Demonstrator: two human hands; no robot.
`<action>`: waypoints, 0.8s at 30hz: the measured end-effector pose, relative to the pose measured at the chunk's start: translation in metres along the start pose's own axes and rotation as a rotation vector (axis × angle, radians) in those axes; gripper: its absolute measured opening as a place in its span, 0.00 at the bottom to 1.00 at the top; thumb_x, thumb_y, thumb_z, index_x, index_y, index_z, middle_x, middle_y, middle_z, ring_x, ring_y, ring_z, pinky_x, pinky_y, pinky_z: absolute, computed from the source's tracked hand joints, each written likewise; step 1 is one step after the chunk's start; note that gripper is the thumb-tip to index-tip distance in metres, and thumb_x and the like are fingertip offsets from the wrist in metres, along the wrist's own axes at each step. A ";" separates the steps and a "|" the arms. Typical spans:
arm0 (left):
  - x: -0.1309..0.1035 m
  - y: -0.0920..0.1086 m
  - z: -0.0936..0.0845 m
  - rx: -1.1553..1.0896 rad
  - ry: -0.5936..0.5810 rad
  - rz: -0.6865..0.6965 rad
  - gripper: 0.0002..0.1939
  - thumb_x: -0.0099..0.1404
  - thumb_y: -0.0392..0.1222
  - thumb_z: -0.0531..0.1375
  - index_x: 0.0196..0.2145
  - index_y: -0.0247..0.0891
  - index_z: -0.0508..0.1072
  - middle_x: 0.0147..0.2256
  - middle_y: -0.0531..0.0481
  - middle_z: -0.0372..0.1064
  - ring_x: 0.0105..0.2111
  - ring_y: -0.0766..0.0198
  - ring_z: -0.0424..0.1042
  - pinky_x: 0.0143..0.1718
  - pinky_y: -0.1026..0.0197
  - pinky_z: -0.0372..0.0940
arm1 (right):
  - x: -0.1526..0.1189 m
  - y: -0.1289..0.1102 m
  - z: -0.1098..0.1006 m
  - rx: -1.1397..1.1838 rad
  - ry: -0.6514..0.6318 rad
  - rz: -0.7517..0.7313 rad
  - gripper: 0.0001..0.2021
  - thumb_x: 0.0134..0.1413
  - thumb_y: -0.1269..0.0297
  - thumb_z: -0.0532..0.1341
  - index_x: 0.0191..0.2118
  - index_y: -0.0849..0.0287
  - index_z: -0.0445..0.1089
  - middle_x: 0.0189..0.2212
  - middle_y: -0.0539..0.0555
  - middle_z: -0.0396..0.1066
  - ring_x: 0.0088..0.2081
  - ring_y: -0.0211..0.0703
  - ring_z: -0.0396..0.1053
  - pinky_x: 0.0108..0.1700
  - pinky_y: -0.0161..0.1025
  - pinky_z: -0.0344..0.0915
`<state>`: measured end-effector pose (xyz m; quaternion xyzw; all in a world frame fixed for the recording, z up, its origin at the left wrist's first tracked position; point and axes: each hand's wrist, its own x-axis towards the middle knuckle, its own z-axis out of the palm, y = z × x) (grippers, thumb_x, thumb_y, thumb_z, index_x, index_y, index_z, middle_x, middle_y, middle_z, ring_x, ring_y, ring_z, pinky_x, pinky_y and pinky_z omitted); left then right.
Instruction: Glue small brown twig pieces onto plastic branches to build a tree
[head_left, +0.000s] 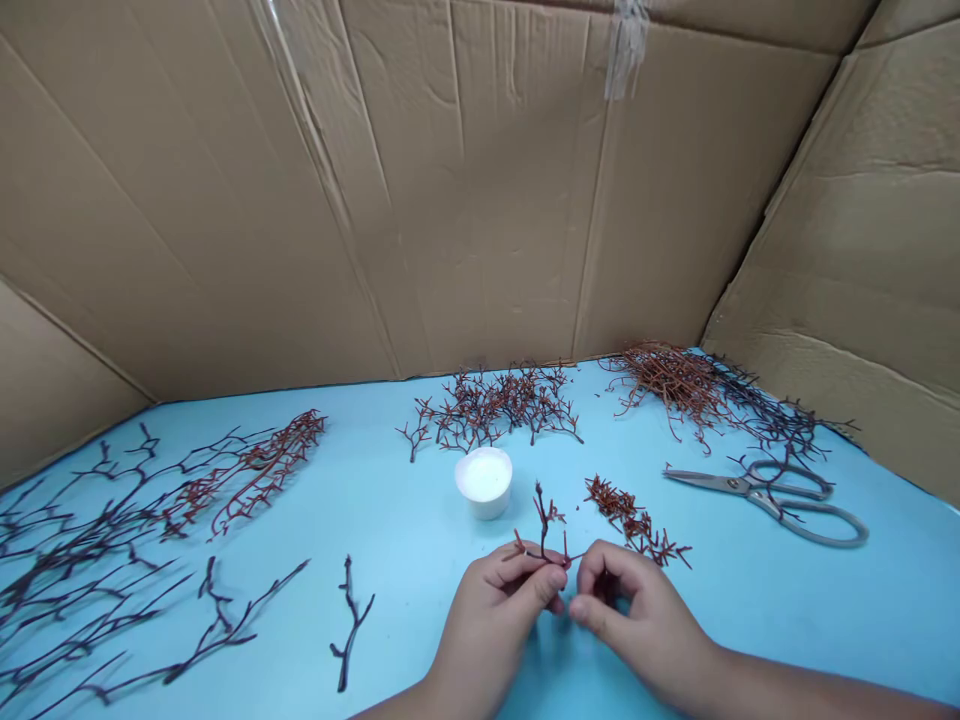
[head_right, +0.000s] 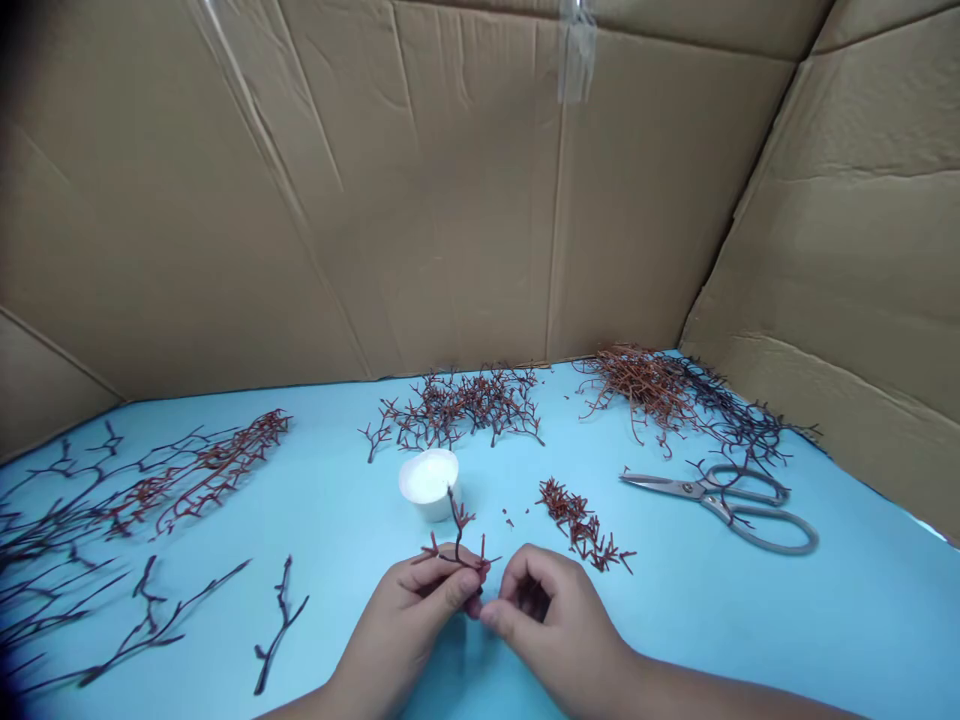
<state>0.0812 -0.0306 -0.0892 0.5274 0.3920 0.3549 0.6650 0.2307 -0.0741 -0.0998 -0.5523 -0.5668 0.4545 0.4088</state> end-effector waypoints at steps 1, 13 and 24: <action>-0.001 0.000 0.001 -0.016 0.006 0.026 0.07 0.50 0.42 0.61 0.21 0.36 0.74 0.25 0.51 0.65 0.27 0.65 0.65 0.31 0.63 0.61 | -0.001 -0.002 0.002 0.014 -0.019 0.005 0.07 0.47 0.63 0.59 0.25 0.59 0.61 0.21 0.48 0.62 0.25 0.37 0.60 0.28 0.33 0.58; 0.006 0.032 0.002 -0.229 0.144 0.132 0.08 0.52 0.42 0.62 0.27 0.34 0.74 0.30 0.48 0.71 0.33 0.63 0.68 0.38 0.60 0.64 | 0.032 -0.053 0.009 -0.013 0.073 -0.172 0.08 0.50 0.65 0.56 0.24 0.59 0.66 0.22 0.49 0.67 0.27 0.38 0.64 0.31 0.34 0.60; 0.058 0.067 -0.109 -0.068 0.416 0.219 0.12 0.60 0.45 0.56 0.36 0.32 0.69 0.30 0.51 0.67 0.28 0.70 0.66 0.33 0.65 0.63 | 0.147 -0.105 0.063 -0.605 -0.070 -0.391 0.13 0.59 0.61 0.51 0.35 0.64 0.68 0.31 0.49 0.68 0.34 0.40 0.68 0.35 0.38 0.64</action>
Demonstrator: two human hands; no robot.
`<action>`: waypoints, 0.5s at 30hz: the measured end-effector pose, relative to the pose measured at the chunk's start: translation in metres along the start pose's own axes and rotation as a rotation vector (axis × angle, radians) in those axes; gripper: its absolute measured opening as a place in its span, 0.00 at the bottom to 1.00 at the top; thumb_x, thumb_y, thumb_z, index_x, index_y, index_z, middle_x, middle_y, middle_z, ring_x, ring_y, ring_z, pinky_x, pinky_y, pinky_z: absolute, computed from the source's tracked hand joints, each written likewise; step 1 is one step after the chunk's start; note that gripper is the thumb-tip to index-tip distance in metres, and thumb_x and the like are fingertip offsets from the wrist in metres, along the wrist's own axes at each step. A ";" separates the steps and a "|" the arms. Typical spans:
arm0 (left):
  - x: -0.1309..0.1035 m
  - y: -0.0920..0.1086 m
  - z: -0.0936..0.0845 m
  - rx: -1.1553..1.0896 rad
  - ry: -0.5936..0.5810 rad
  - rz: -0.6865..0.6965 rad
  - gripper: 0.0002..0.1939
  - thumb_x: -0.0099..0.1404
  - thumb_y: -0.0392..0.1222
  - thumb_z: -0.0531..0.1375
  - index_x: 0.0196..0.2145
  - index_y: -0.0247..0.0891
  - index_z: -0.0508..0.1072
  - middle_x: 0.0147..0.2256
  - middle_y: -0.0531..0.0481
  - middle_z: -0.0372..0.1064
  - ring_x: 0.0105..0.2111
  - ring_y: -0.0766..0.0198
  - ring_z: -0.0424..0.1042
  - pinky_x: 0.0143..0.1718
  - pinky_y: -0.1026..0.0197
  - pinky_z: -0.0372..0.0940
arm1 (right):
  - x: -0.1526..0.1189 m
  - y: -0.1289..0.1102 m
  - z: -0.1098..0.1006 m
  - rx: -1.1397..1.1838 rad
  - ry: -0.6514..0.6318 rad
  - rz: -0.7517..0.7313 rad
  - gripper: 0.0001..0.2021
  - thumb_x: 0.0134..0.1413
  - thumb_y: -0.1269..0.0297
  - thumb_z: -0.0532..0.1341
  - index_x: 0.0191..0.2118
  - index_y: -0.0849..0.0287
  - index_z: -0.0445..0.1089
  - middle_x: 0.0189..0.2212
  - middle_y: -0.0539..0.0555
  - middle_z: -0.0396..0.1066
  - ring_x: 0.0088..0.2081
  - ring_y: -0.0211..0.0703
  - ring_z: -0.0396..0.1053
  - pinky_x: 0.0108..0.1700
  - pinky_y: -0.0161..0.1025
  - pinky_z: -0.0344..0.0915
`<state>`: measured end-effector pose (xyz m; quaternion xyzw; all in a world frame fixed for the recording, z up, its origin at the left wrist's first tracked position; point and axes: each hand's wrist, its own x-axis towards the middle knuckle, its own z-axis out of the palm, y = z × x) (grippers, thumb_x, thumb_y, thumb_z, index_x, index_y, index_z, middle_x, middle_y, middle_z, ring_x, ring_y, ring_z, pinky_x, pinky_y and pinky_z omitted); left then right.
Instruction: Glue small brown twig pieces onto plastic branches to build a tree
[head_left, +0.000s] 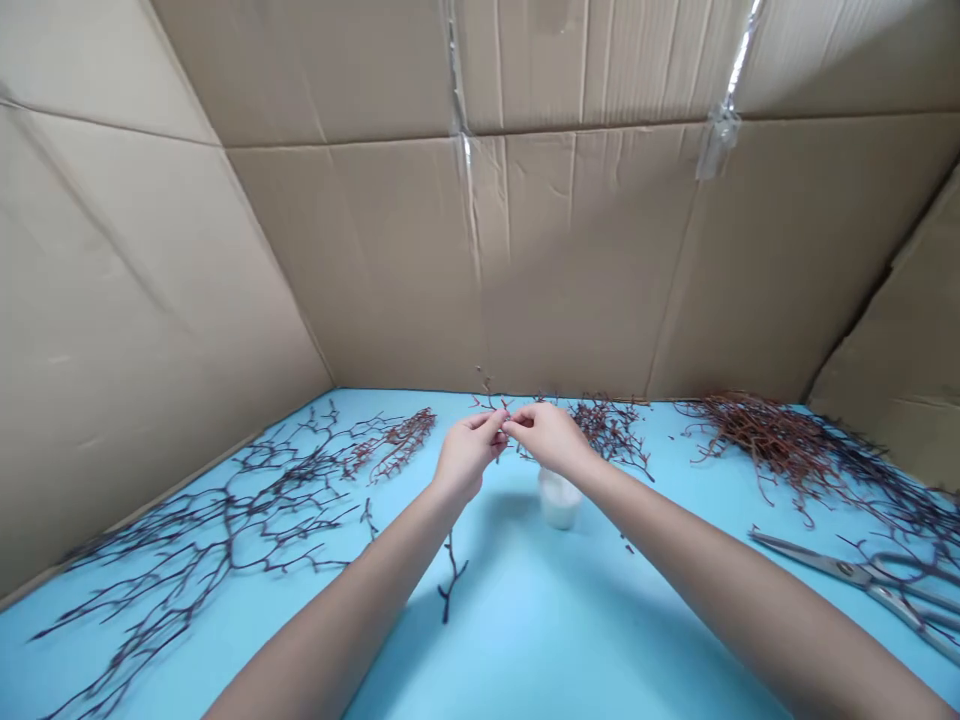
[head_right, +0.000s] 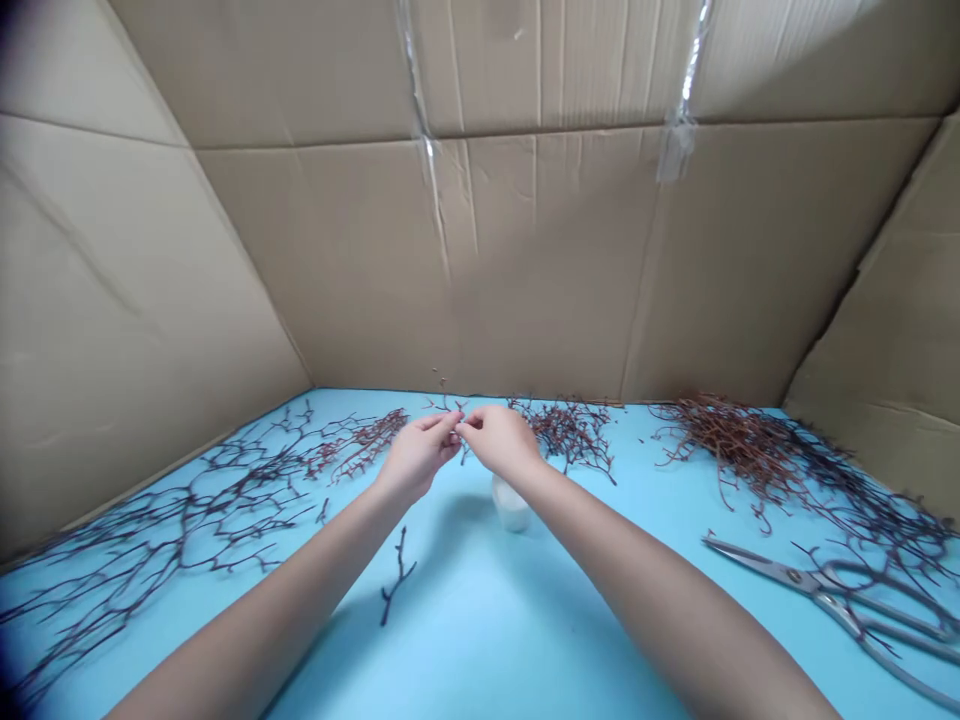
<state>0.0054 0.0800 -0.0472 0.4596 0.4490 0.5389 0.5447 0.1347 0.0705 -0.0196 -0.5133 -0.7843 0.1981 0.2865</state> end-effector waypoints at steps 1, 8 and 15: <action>0.007 -0.006 -0.007 0.050 -0.008 -0.041 0.12 0.61 0.44 0.55 0.38 0.32 0.68 0.34 0.48 0.67 0.31 0.67 0.67 0.34 0.61 0.65 | 0.006 0.001 0.004 -0.045 -0.031 -0.002 0.14 0.61 0.62 0.49 0.37 0.66 0.68 0.34 0.50 0.68 0.36 0.41 0.68 0.38 0.39 0.64; 0.029 -0.043 -0.030 0.368 -0.073 -0.306 0.15 0.62 0.42 0.54 0.46 0.35 0.64 0.45 0.45 0.63 0.40 0.59 0.67 0.39 0.52 0.65 | 0.017 -0.001 0.022 -0.256 -0.049 -0.071 0.10 0.57 0.63 0.55 0.42 0.60 0.65 0.41 0.54 0.66 0.38 0.41 0.67 0.39 0.42 0.65; 0.031 -0.045 -0.042 0.657 -0.148 -0.380 0.15 0.62 0.45 0.53 0.43 0.32 0.67 0.44 0.50 0.64 0.41 0.52 0.66 0.39 0.53 0.64 | -0.034 -0.031 0.042 -0.332 -0.071 -0.245 0.08 0.52 0.66 0.56 0.27 0.61 0.69 0.28 0.57 0.71 0.32 0.48 0.69 0.32 0.40 0.60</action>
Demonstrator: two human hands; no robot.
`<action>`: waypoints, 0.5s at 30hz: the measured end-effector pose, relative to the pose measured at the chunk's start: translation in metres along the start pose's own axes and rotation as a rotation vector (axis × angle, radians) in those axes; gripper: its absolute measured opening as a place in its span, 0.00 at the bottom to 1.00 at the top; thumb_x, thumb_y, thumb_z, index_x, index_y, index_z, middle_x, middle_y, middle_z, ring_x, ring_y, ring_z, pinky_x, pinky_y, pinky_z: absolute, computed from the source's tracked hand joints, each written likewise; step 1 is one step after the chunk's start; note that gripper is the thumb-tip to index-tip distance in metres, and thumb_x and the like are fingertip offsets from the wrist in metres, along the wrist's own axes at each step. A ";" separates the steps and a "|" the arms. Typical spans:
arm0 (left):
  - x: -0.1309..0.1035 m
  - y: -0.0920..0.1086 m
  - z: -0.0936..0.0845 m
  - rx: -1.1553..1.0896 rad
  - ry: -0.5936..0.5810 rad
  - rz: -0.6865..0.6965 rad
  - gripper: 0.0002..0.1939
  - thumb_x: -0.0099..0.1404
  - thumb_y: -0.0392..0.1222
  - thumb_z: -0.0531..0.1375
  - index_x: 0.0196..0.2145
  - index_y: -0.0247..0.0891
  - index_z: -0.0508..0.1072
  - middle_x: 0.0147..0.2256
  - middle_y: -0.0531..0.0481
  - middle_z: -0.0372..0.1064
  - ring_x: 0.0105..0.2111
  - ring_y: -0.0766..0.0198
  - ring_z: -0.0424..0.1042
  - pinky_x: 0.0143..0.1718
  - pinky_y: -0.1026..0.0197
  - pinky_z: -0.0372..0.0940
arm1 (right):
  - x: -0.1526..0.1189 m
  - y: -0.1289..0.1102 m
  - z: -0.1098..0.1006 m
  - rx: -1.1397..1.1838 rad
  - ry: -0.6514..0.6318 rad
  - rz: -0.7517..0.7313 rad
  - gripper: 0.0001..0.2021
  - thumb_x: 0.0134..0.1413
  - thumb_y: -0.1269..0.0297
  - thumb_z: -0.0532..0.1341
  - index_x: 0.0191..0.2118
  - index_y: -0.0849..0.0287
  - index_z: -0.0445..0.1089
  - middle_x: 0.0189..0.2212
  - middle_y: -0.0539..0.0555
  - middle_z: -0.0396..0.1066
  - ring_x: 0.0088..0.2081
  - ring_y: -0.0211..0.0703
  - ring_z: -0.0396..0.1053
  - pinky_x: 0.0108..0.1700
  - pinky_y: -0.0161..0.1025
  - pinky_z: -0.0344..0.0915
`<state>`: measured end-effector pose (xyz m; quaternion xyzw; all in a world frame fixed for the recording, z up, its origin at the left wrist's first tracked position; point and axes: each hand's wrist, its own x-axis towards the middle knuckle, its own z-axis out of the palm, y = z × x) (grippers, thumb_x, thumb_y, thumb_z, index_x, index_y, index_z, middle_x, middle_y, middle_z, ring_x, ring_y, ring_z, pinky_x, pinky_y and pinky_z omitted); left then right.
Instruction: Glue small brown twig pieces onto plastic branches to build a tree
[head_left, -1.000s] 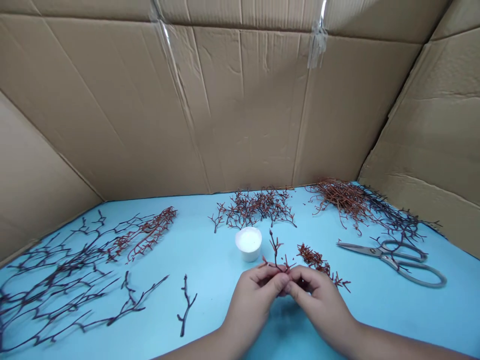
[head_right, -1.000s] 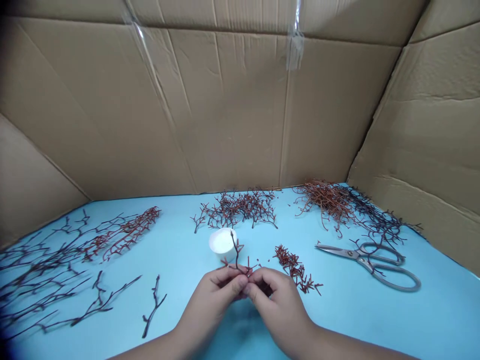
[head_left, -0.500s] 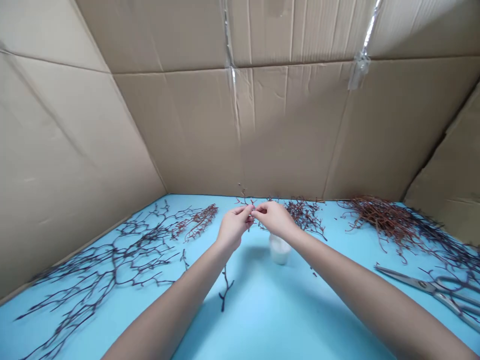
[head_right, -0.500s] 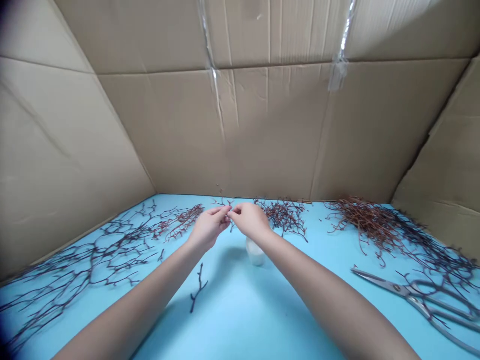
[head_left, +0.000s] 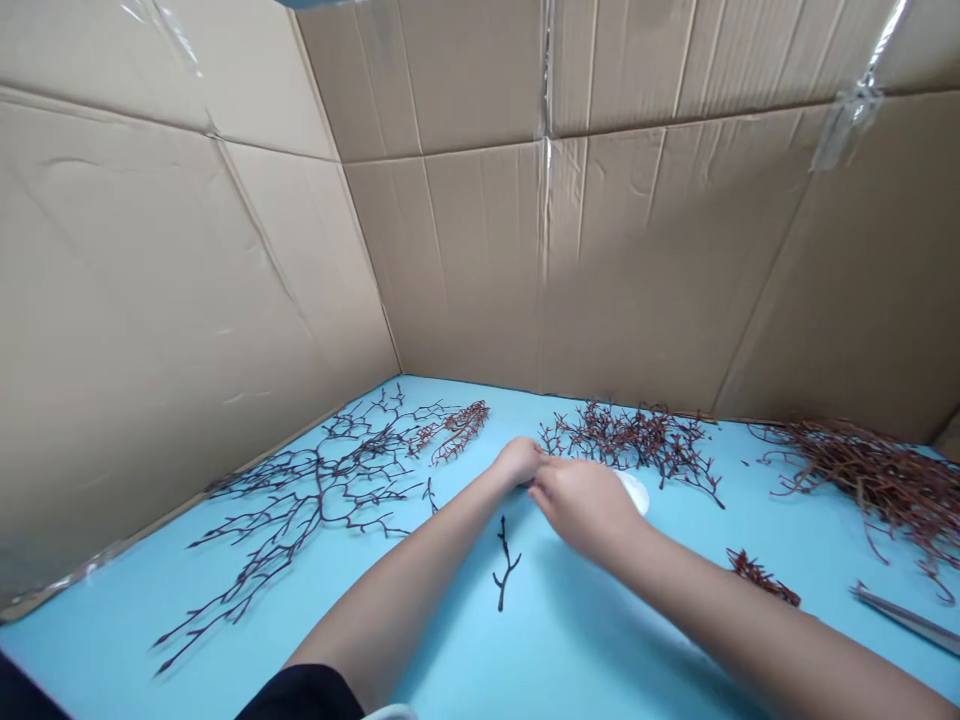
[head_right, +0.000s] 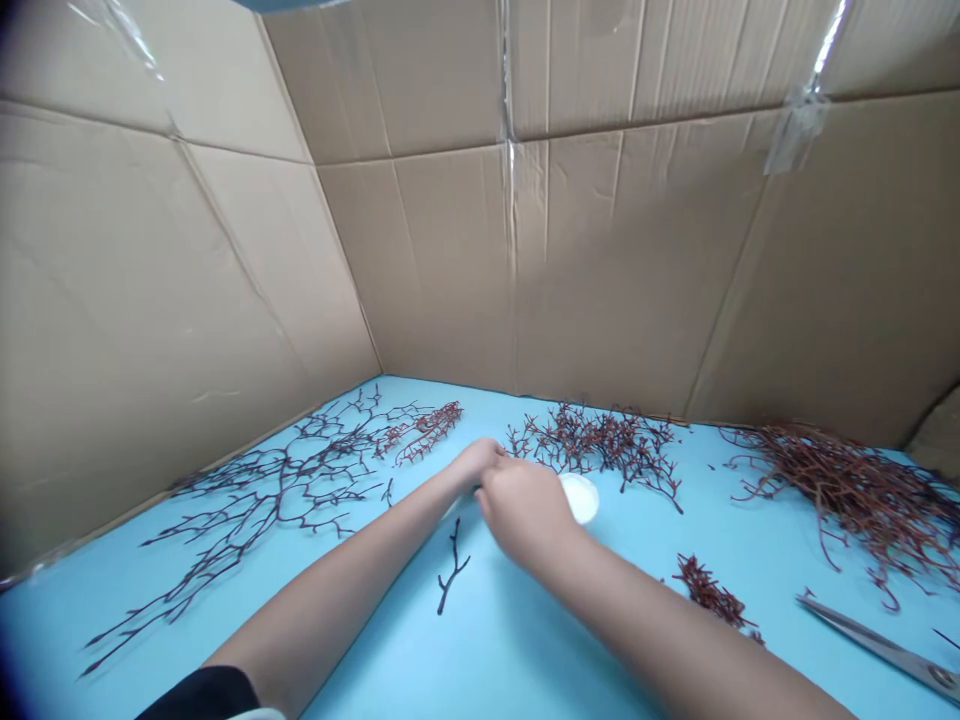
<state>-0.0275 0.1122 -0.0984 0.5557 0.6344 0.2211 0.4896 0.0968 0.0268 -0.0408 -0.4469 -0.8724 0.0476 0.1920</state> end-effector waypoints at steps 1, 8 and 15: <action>-0.001 0.001 -0.002 0.039 -0.014 -0.003 0.15 0.62 0.45 0.53 0.43 0.32 0.68 0.44 0.50 0.64 0.41 0.52 0.66 0.39 0.53 0.65 | -0.009 -0.008 0.005 -0.001 -0.021 -0.018 0.08 0.52 0.64 0.57 0.26 0.61 0.69 0.25 0.57 0.71 0.29 0.48 0.69 0.29 0.39 0.60; -0.027 0.023 -0.012 0.302 -0.013 0.062 0.12 0.62 0.44 0.54 0.39 0.33 0.68 0.36 0.48 0.68 0.31 0.65 0.69 0.33 0.58 0.66 | -0.043 -0.037 0.046 -0.001 -0.243 -0.127 0.13 0.49 0.57 0.58 0.36 0.61 0.67 0.30 0.59 0.71 0.28 0.52 0.69 0.26 0.40 0.61; -0.071 0.054 -0.032 0.418 0.217 0.364 0.20 0.58 0.56 0.51 0.32 0.38 0.73 0.23 0.50 0.70 0.25 0.61 0.70 0.22 0.65 0.57 | -0.039 -0.010 0.042 0.012 -0.267 0.004 0.13 0.46 0.79 0.49 0.39 0.63 0.64 0.29 0.58 0.71 0.28 0.47 0.69 0.25 0.36 0.57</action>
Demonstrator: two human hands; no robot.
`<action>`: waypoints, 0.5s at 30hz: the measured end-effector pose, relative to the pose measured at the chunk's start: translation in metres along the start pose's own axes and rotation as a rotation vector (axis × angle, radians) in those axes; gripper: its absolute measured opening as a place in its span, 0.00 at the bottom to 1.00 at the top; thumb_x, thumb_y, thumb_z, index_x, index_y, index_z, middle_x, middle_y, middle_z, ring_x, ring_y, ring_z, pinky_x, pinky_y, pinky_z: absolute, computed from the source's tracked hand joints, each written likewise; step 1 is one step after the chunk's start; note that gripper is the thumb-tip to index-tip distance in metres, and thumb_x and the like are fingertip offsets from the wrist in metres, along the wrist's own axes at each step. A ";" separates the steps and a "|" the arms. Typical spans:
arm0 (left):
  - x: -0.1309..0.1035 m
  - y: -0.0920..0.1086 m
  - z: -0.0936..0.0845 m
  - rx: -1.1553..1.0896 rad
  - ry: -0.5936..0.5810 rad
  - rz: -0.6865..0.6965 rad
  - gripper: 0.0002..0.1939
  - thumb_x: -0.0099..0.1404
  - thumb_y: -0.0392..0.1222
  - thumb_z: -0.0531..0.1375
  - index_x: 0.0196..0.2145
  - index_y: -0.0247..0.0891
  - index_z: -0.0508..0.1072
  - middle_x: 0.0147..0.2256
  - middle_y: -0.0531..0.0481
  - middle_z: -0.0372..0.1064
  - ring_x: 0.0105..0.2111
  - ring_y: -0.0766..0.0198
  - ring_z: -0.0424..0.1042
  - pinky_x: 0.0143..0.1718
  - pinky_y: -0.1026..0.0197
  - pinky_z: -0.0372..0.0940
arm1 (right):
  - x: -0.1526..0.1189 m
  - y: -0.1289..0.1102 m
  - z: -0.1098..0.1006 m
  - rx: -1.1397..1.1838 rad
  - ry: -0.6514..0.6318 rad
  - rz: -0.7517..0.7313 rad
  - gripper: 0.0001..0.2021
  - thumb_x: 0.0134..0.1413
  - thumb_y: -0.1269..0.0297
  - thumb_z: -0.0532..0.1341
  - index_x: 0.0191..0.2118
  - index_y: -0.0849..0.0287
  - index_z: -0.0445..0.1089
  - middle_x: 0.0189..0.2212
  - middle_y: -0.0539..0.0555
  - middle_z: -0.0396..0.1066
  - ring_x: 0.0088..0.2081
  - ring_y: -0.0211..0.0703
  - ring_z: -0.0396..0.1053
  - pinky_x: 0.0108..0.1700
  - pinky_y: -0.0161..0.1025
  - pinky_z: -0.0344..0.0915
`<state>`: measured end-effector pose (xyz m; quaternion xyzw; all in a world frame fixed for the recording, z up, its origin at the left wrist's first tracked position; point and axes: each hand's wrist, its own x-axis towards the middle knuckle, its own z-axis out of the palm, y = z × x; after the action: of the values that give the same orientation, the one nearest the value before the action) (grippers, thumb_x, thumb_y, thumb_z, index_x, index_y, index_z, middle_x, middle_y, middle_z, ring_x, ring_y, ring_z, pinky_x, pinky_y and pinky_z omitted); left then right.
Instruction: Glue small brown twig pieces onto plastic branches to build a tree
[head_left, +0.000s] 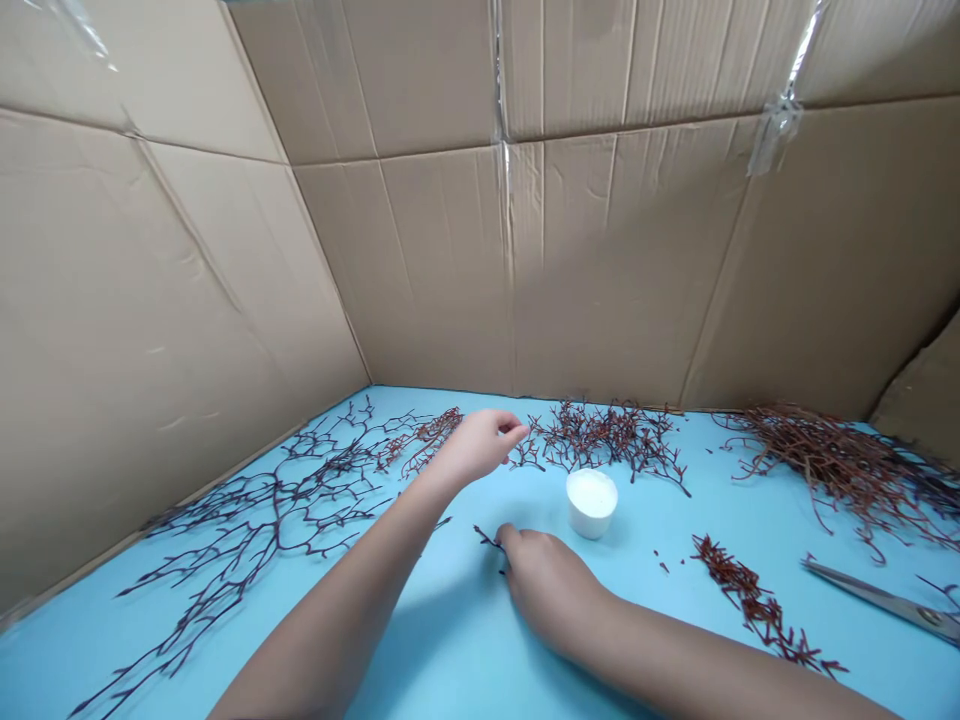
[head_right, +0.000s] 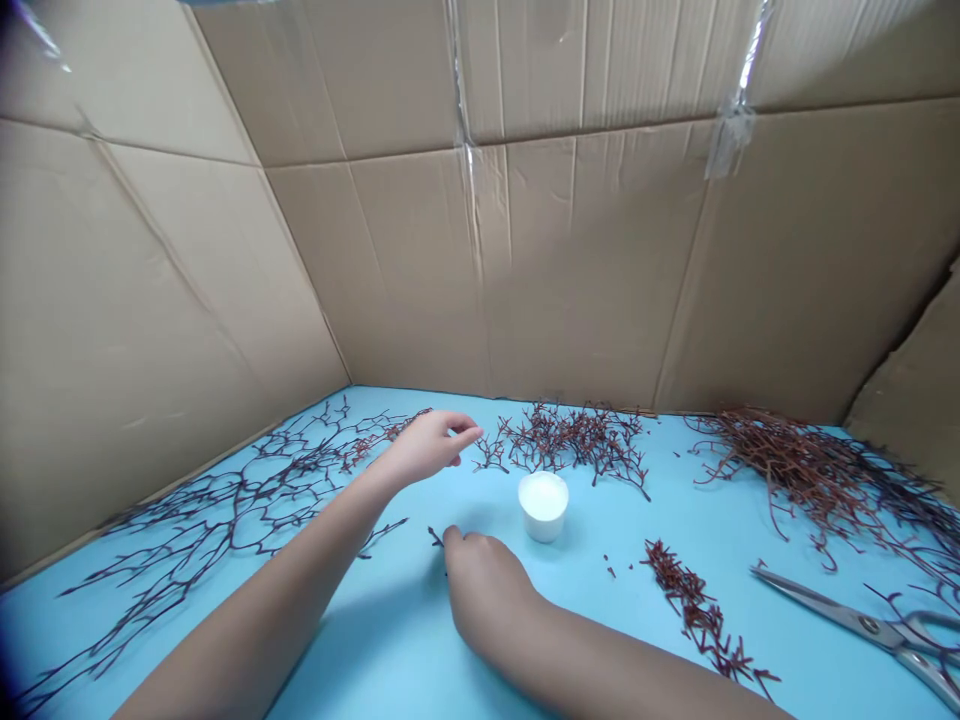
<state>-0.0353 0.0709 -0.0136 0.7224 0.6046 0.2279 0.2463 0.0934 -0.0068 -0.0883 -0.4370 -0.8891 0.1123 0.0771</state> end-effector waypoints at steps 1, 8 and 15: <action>-0.003 0.002 -0.006 0.016 0.015 0.024 0.21 0.58 0.57 0.50 0.33 0.39 0.73 0.24 0.50 0.71 0.26 0.61 0.70 0.22 0.65 0.56 | -0.002 0.004 -0.003 0.004 -0.006 0.024 0.13 0.46 0.79 0.50 0.39 0.63 0.63 0.29 0.58 0.71 0.28 0.47 0.69 0.24 0.35 0.56; -0.010 -0.003 -0.022 0.191 -0.135 0.152 0.16 0.56 0.52 0.52 0.26 0.40 0.74 0.19 0.52 0.69 0.18 0.63 0.67 0.17 0.65 0.54 | -0.011 0.013 -0.014 0.002 -0.034 0.075 0.13 0.40 0.81 0.52 0.34 0.63 0.66 0.28 0.60 0.72 0.28 0.49 0.69 0.23 0.35 0.52; -0.048 0.034 -0.006 0.245 0.138 0.778 0.10 0.59 0.41 0.52 0.34 0.45 0.72 0.32 0.50 0.71 0.29 0.63 0.68 0.31 0.61 0.61 | -0.033 0.030 -0.043 0.088 0.113 0.151 0.11 0.44 0.77 0.52 0.33 0.58 0.67 0.28 0.54 0.72 0.28 0.43 0.68 0.25 0.34 0.53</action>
<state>-0.0213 0.0192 0.0111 0.9040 0.3242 0.2784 0.0128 0.1462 -0.0097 -0.0561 -0.5045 -0.8421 0.1321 0.1374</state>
